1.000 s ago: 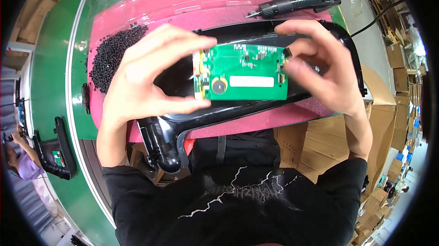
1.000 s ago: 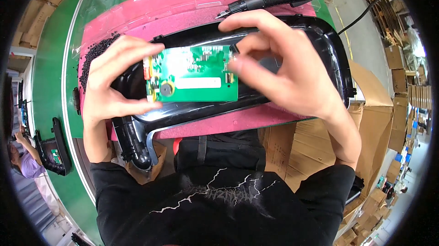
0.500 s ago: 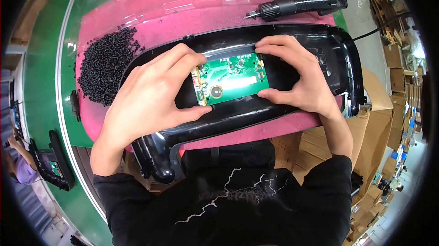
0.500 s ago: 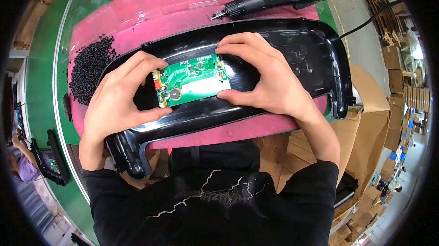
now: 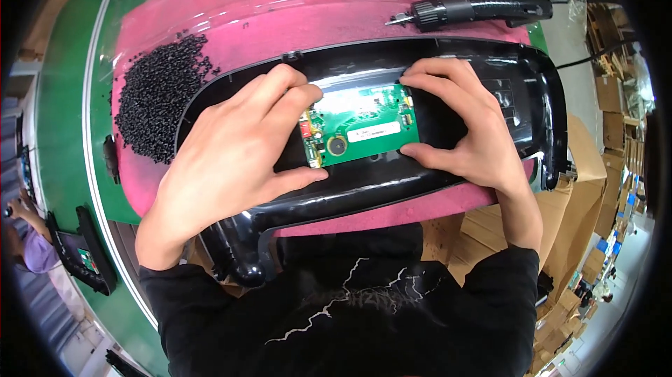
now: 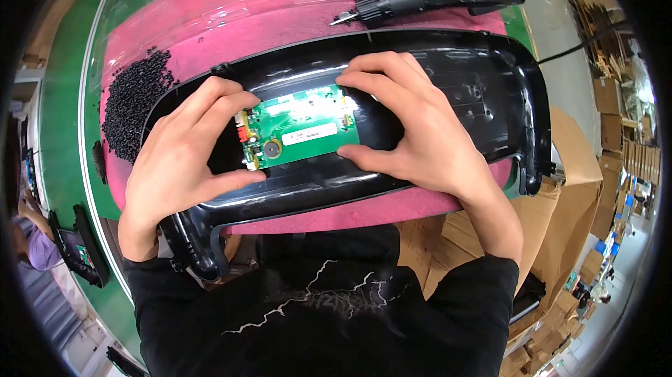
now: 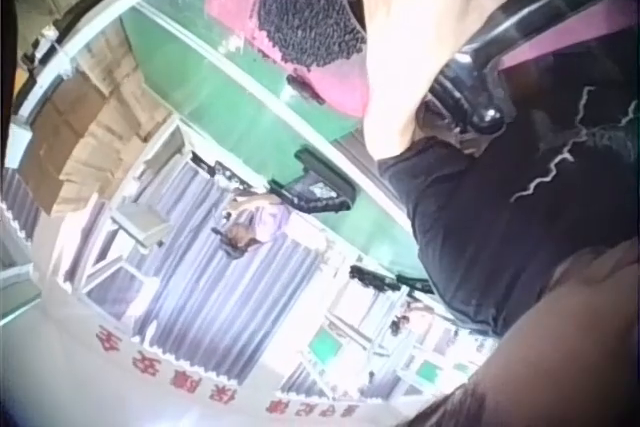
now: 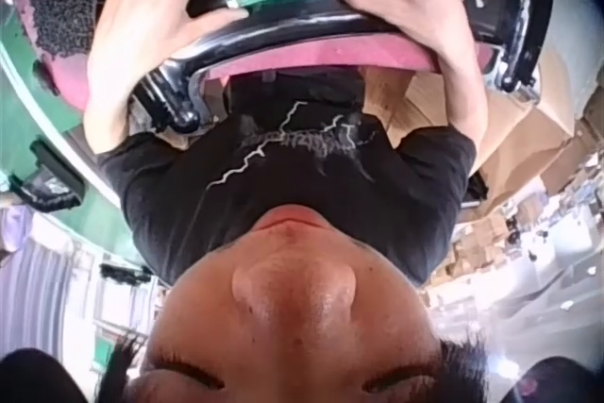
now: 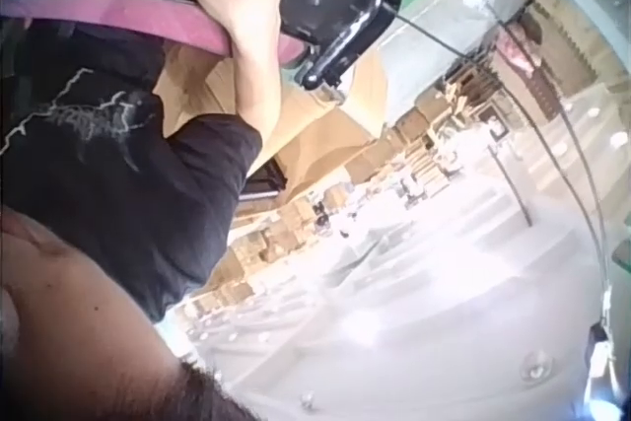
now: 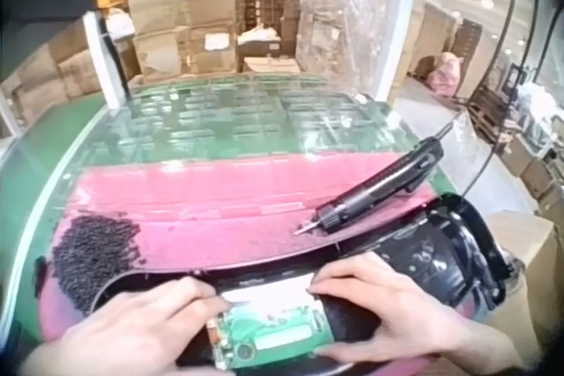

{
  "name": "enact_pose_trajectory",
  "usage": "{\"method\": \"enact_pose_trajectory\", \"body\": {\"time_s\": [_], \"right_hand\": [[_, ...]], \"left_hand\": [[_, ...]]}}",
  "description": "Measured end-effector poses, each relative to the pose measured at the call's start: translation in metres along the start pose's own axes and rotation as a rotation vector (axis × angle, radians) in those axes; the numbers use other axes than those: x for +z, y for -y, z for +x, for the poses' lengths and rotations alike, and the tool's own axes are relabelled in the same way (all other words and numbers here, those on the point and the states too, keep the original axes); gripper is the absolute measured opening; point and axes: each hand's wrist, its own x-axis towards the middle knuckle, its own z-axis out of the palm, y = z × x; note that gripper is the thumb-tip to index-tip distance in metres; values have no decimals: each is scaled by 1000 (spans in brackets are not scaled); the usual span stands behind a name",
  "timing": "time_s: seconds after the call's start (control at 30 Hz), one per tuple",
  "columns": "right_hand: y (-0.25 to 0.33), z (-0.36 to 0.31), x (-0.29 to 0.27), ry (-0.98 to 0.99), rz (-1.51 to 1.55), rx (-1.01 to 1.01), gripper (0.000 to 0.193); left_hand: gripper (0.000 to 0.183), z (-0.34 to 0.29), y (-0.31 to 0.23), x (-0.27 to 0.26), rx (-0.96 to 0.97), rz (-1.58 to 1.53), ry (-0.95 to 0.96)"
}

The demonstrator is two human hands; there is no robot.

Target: The person is installing circuit boards into plastic housings using an electric screwdriver.

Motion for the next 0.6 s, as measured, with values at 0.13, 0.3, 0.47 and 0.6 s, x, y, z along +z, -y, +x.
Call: {"method": "enact_pose_trajectory", "body": {"time_s": [0.13, 0.3, 0.47, 0.6], "right_hand": [[8, 0, 4, -4, -21, 26, 60], [15, -6, 4, 19, -32, 95, 63], [18, -6, 2, -4, -23, 93, 71], [19, -8, -9, -50, 59, 152, 68]], "left_hand": [[64, -6, 4, 1, 44, 15, -4], [66, -10, 5, 4, 92, -13, -11], [66, -12, 7, 8, 106, -49, -53], [55, -13, 15, -1, 169, -192, -214]]}}
